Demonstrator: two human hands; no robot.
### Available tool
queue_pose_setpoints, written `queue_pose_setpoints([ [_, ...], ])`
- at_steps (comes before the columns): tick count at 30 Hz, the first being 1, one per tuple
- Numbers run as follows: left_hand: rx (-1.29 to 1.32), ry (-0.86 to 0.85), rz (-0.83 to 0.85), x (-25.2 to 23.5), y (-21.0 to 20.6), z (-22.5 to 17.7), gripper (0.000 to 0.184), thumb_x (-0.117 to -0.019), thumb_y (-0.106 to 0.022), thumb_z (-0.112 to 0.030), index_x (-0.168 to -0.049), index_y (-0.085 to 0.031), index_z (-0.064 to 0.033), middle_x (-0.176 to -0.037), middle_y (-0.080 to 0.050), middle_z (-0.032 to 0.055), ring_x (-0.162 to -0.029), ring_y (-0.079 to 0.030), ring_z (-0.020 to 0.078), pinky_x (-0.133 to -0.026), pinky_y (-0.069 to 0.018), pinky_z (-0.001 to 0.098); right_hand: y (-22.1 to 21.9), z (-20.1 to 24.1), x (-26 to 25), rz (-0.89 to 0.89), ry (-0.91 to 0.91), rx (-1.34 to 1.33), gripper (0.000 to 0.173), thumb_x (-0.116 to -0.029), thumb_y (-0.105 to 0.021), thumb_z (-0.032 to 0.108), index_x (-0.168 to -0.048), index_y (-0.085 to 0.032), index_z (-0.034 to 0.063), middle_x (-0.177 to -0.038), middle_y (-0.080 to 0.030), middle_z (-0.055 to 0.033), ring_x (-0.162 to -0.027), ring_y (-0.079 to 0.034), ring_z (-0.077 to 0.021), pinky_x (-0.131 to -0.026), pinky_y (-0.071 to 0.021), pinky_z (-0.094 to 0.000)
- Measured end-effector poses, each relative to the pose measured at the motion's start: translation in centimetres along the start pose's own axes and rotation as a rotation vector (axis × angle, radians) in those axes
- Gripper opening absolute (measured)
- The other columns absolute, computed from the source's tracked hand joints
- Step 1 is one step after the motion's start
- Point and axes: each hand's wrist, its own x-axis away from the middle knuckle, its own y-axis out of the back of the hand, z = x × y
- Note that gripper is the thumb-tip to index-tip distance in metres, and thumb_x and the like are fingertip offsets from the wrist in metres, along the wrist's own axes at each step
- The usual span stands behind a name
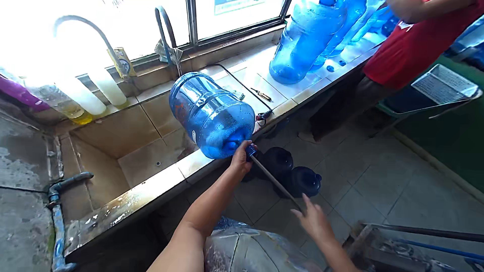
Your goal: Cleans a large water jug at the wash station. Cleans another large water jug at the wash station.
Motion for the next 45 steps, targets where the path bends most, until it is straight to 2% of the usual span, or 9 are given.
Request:
queue_pose_setpoints([
  [3,-0.038,-0.009,-0.042,-1.4,-0.4,-1.4,0.021,-0.1006,-0.061,-0.025,-0.114,-0.058,-0.0089,-0.089,-0.066,0.0077,-0.074,-0.064,0.0162,-0.067,-0.0548,0.0303,-2.1,11.5,-4.6,0.059,0.228,-0.206,0.084,-0.0941,-0.072,0.029,-0.161,-0.027,0.0039,-0.136,-0.057,-0.0302,-0.116,-0.064,-0.0433,-0.099,-0.0522,-0.0593],
  [9,-0.088,-0.06,-0.092,-5.9,0.0,-9.4,0.04,-0.0977,-0.066,-0.027,-0.131,-0.054,-0.008,-0.111,-0.063,0.0113,-0.093,-0.063,0.0205,-0.08,-0.055,0.0376,-1.0,24.1,-11.6,0.286,0.251,-0.198,0.044,-0.1078,-0.044,0.036,-0.127,-0.06,-0.0006,-0.106,-0.067,-0.0207,-0.099,-0.066,-0.0324,-0.091,-0.0511,-0.0524],
  [23,-0.123,0.145,-0.343,-16.7,14.4,-17.8,0.031,-0.1007,-0.053,-0.036,-0.109,-0.057,-0.0067,-0.081,-0.063,0.0105,-0.068,-0.062,0.0209,-0.061,-0.0543,0.0399,-2.7,26.6,-11.2,0.534,0.293,0.101,0.049,-0.1114,-0.032,0.044,-0.111,-0.058,0.0027,-0.095,-0.064,-0.0172,-0.094,-0.066,-0.033,-0.084,-0.0526,-0.0518],
  [28,-0.005,0.207,-0.417,-19.0,14.8,-20.2,0.048,-0.1001,-0.054,-0.047,-0.132,-0.048,-0.0109,-0.109,-0.061,0.0156,-0.087,-0.065,0.0258,-0.073,-0.0579,0.0403,0.0,23.6,-13.2,0.528,0.26,0.006,0.047,-0.1114,-0.036,0.042,-0.103,-0.059,0.0014,-0.085,-0.058,-0.0146,-0.08,-0.061,-0.0295,-0.076,-0.05,-0.0486],
  [31,-0.164,-0.055,-0.449,-21.1,14.0,-21.1,0.072,-0.1084,-0.021,-0.06,-0.142,-0.043,0.0001,-0.117,-0.062,0.0227,-0.091,-0.068,0.0288,-0.079,-0.0586,0.0399,0.2,20.8,-16.6,0.432,0.213,-0.1,0.049,-0.1116,-0.036,0.04,-0.105,-0.062,-0.0012,-0.084,-0.059,-0.0154,-0.079,-0.061,-0.0291,-0.076,-0.0503,-0.0498],
  [33,-0.431,-0.325,-0.469,-22.6,14.2,-21.4,0.061,-0.1135,-0.021,-0.041,-0.145,-0.043,0.0063,-0.136,-0.057,0.0247,-0.109,-0.068,0.027,-0.094,-0.0568,0.0387,0.7,19.2,-19.2,0.364,0.194,-0.191,0.047,-0.1119,-0.034,0.034,-0.105,-0.064,-0.0019,-0.08,-0.058,-0.0131,-0.073,-0.058,-0.0257,-0.072,-0.049,-0.0478],
  [35,-0.874,-0.494,-0.523,-24.2,15.0,-22.4,0.056,-0.1069,-0.051,-0.027,-0.15,-0.041,0.0065,-0.15,-0.048,0.0277,-0.136,-0.052,0.034,-0.114,-0.0423,0.0488,1.4,18.2,-22.5,0.295,0.203,-0.279,0.046,-0.1091,-0.03,0.027,-0.108,-0.068,-0.0004,-0.072,-0.054,-0.0075,-0.062,-0.051,-0.0199,-0.062,-0.0459,-0.0428],
  [38,-1.417,-0.341,-0.632,-26.4,14.6,-23.2,0.116,-0.0839,-0.078,-0.054,-0.161,-0.015,0.0037,-0.168,-0.007,0.0288,-0.156,-0.005,0.0474,-0.119,-0.0066,0.0748,2.7,18.3,-28.4,0.223,0.268,-0.277,0.05,-0.1068,-0.026,0.025,-0.124,-0.066,0.001,-0.074,-0.058,-0.0101,-0.06,-0.054,-0.0225,-0.058,-0.0482,-0.0452],
  [45,-1.68,-0.284,-0.699,-31.7,16.0,-22.4,0.153,-0.0574,-0.094,-0.059,-0.165,0.002,-0.0068,-0.166,0.022,0.0271,-0.153,0.016,0.0502,-0.114,-0.0016,0.0802,2.1,22.7,-46.7,0.024,0.478,0.042,0.044,-0.1083,-0.044,0.024,-0.143,-0.057,0.0006,-0.122,-0.066,-0.031,-0.113,-0.065,-0.047,-0.098,-0.0499,-0.0626],
])
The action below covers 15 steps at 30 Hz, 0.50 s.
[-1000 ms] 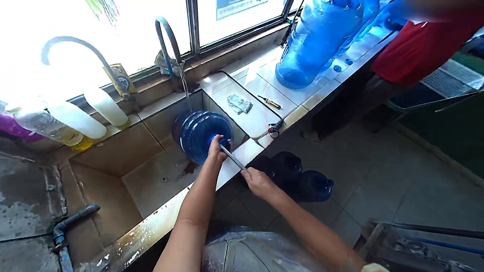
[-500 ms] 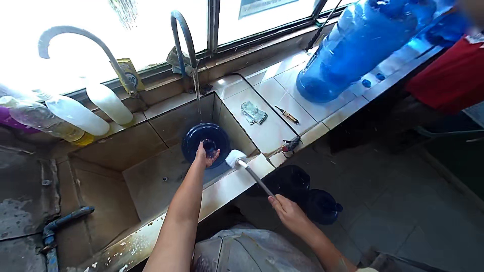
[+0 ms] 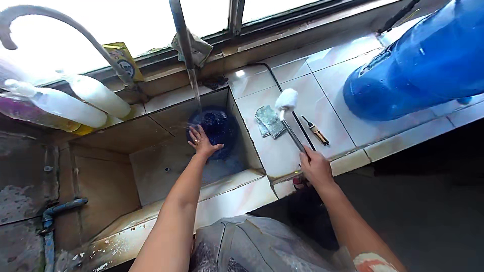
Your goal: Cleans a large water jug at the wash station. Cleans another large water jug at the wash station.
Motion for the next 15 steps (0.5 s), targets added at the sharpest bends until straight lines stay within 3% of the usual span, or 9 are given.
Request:
queue_pose_setpoints([
  [3,0.005,-0.076,0.054,-1.6,1.8,1.6,0.151,-0.058,-0.096,-0.053,-0.165,0.001,-0.009,-0.167,0.021,0.0265,-0.153,0.016,0.0515,-0.115,0.0002,0.0794,-0.7,-0.5,-6.9,0.034,-0.067,0.064,0.043,-0.108,-0.047,0.023,-0.148,-0.055,0.0089,-0.128,-0.062,-0.0314,-0.115,-0.063,-0.0494,-0.094,-0.0497,-0.0671],
  [6,-0.047,-0.139,0.131,-2.2,3.5,3.4,0.15,-0.0587,-0.097,-0.05,-0.165,-0.001,-0.006,-0.166,0.023,0.027,-0.153,0.016,0.0508,-0.117,0.0005,0.0761,-2.3,-0.1,-11.4,-0.031,-0.03,0.058,0.04,-0.1043,-0.055,0.018,-0.143,-0.06,0.0082,-0.125,-0.061,-0.0322,-0.114,-0.062,-0.0484,-0.095,-0.0506,-0.0625],
  [8,-0.112,-0.133,0.203,-2.8,4.6,3.6,0.152,-0.0597,-0.097,-0.05,-0.164,0.003,-0.0023,-0.164,0.027,0.0284,-0.153,0.019,0.0501,-0.119,0.002,0.0724,-3.2,1.4,-13.1,-0.08,0.08,0.024,0.039,-0.0999,-0.062,0.017,-0.136,-0.064,0.0038,-0.125,-0.059,-0.0333,-0.118,-0.058,-0.0492,-0.103,-0.0465,-0.0593],
  [11,-0.18,-0.084,0.269,-3.0,5.3,3.2,0.152,-0.0603,-0.096,-0.051,-0.162,0.004,0.0009,-0.162,0.03,0.0291,-0.153,0.022,0.0479,-0.121,0.0044,0.0683,-5.2,3.9,-14.4,-0.022,0.265,0.007,0.042,-0.0935,-0.074,0.031,-0.122,-0.069,-0.0002,-0.118,-0.062,-0.0309,-0.116,-0.059,-0.0483,-0.101,-0.0477,-0.0589],
  [13,-0.173,-0.077,0.268,-2.9,5.5,3.1,0.153,-0.0596,-0.097,-0.051,-0.163,0.004,0.0003,-0.162,0.03,0.0289,-0.152,0.023,0.0473,-0.12,0.0044,0.0692,-7.0,5.5,-14.7,0.049,0.246,0.013,0.053,-0.0874,-0.08,0.037,-0.122,-0.067,-0.0016,-0.12,-0.061,-0.0309,-0.117,-0.058,-0.0491,-0.101,-0.0465,-0.0612],
  [15,-0.177,-0.07,0.268,-2.9,5.5,2.9,0.154,-0.0592,-0.097,-0.051,-0.163,0.006,-0.0015,-0.163,0.029,0.0293,-0.153,0.022,0.0479,-0.12,0.0024,0.0702,-8.2,7.0,-14.9,0.047,0.202,0.023,0.051,-0.0879,-0.078,0.033,-0.124,-0.066,-0.0014,-0.122,-0.06,-0.0304,-0.118,-0.057,-0.0486,-0.1,-0.0459,-0.0612],
])
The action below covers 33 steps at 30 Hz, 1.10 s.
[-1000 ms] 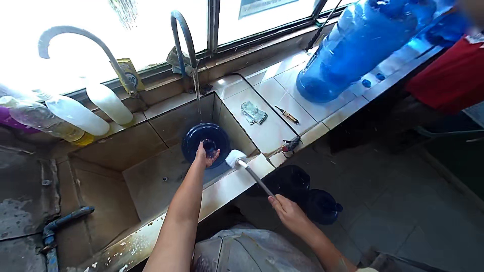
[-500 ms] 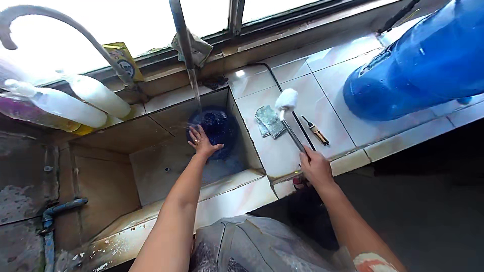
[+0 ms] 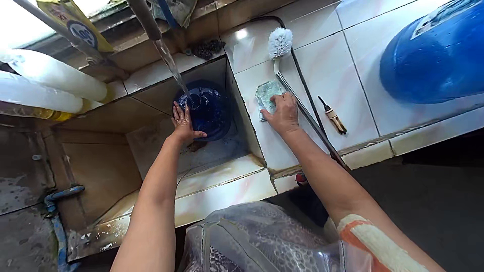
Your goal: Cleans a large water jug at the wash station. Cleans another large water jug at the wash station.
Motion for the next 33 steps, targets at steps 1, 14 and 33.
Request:
queue_pose_setpoints([
  [1,-0.003,0.006,0.006,0.0,0.1,-0.2,0.155,-0.0594,-0.097,-0.05,-0.163,0.007,-0.0022,-0.163,0.029,0.0293,-0.153,0.022,0.0477,-0.12,0.0025,0.0701,-0.3,0.6,-0.2,-0.016,-0.01,-0.001,0.044,-0.0893,-0.074,0.026,-0.123,-0.067,-0.0013,-0.122,-0.06,-0.0303,-0.117,-0.057,-0.0486,-0.099,-0.0459,-0.0613],
  [14,0.404,0.023,-0.266,0.0,0.5,-3.0,0.134,-0.0624,-0.095,-0.05,-0.162,-0.019,0.0,-0.166,-0.006,0.0337,-0.155,-0.011,0.0474,-0.123,-0.0128,0.0679,-0.8,3.4,13.2,0.17,0.135,-0.126,0.048,-0.0979,-0.066,0.028,-0.14,-0.061,0.0055,-0.141,-0.054,-0.0277,-0.128,-0.053,-0.0468,-0.106,-0.0456,-0.0604],
  [33,0.136,-0.297,-0.017,-2.8,7.0,-6.2,0.04,-0.076,-0.078,-0.003,-0.115,-0.075,-0.0114,-0.155,-0.045,0.0236,-0.145,-0.042,0.0405,-0.113,-0.0404,0.0588,-7.3,2.1,21.8,0.073,0.203,0.079,0.043,-0.1046,-0.038,0.033,-0.111,-0.075,0.0128,-0.11,-0.072,-0.0124,-0.112,-0.068,-0.0311,-0.119,-0.03,-0.061],
])
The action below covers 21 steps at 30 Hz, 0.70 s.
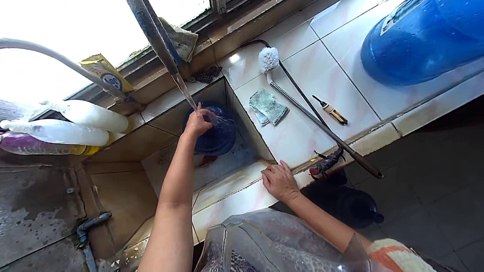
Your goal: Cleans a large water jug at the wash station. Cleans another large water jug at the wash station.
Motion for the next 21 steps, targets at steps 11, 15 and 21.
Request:
queue_pose_setpoints([
  [11,0.292,0.217,-0.054,-0.4,-0.4,1.6,0.033,-0.0896,-0.055,0.004,-0.115,-0.073,-0.0059,-0.12,-0.071,0.014,-0.114,-0.065,0.0261,-0.097,-0.05,0.0489,0.0,0.0,-0.1,0.008,0.0,0.0,0.043,-0.1039,-0.038,0.034,-0.11,-0.075,0.0136,-0.108,-0.072,-0.0119,-0.11,-0.068,-0.0308,-0.119,-0.0293,-0.0613],
  [15,-0.078,0.352,0.011,-2.1,-0.1,-0.8,0.023,-0.0912,-0.059,-0.008,-0.106,-0.076,-0.0072,-0.117,-0.071,0.0201,-0.116,-0.065,0.0377,-0.098,-0.0484,0.0627,0.0,0.0,-0.1,0.009,-0.001,0.001,0.042,-0.104,-0.038,0.034,-0.109,-0.075,0.0137,-0.108,-0.072,-0.0113,-0.112,-0.067,-0.0302,-0.119,-0.0292,-0.0606],
  [21,0.018,0.473,-0.129,-1.8,-1.0,-0.6,0.025,-0.0923,-0.056,-0.008,-0.108,-0.075,-0.0059,-0.119,-0.07,0.0203,-0.118,-0.063,0.0368,-0.1,-0.0472,0.0605,0.1,-0.1,-0.1,0.014,0.0,-0.024,0.042,-0.1042,-0.039,0.033,-0.109,-0.074,0.0121,-0.108,-0.072,-0.0124,-0.111,-0.067,-0.0312,-0.119,-0.0296,-0.0614],
])
